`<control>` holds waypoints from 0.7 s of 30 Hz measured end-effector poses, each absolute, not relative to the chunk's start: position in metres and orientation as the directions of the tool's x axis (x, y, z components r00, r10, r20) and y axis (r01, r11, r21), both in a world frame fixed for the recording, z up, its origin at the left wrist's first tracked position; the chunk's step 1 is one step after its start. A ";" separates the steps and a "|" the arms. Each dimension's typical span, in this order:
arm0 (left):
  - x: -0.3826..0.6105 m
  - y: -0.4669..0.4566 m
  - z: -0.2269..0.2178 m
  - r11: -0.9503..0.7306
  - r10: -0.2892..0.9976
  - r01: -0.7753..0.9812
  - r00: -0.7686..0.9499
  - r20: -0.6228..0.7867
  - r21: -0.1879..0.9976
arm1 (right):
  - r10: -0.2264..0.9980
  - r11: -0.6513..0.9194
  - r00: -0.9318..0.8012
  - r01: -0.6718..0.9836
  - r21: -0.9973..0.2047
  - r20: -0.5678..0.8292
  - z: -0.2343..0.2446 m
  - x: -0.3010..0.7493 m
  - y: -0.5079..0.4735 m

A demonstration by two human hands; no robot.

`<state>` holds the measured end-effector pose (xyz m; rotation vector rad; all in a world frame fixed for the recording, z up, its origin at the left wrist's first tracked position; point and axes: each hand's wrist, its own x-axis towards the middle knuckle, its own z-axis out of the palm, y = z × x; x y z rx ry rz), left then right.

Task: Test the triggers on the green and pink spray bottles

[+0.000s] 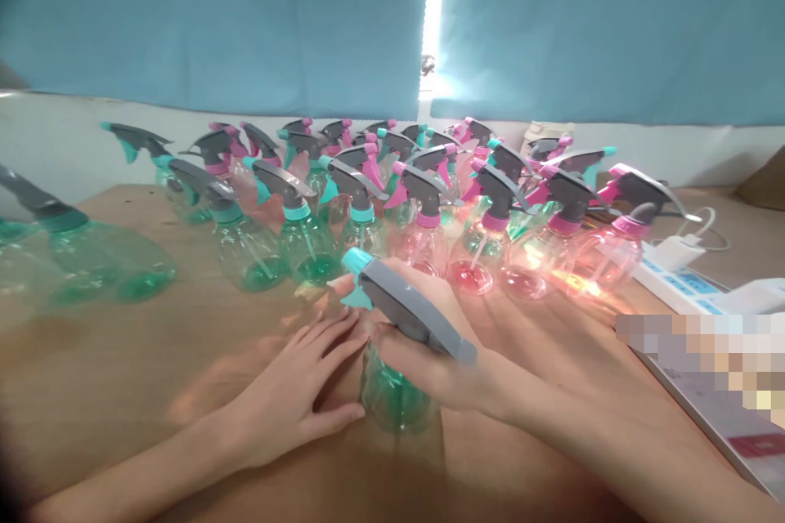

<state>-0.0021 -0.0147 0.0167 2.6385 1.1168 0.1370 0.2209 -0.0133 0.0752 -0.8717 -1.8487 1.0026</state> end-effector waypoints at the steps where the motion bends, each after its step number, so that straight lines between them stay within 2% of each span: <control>1: -0.002 -0.015 0.016 -0.666 0.716 0.689 0.697 -0.012 0.287 | 0.850 0.423 -0.415 0.169 -0.890 0.326 0.076 0.221 -0.013; 7: -0.003 -0.014 0.014 -0.663 0.717 0.685 0.697 -0.006 0.301 | 0.826 0.410 -0.461 0.093 -0.908 0.326 0.080 0.219 -0.013; 12: -0.003 -0.014 0.015 -0.658 0.719 0.685 0.695 -0.008 0.314 | 0.858 0.357 -0.440 0.135 -0.924 0.267 0.076 0.221 -0.015; 17: -0.003 -0.014 0.014 -0.663 0.716 0.679 0.698 0.004 0.317 | 0.847 0.363 -0.444 0.081 -0.928 0.293 0.076 0.221 -0.015; 21: -0.003 -0.014 0.014 -0.660 0.718 0.684 0.696 -0.010 0.311 | 0.841 0.412 -0.440 0.148 -0.899 0.313 0.074 0.221 -0.014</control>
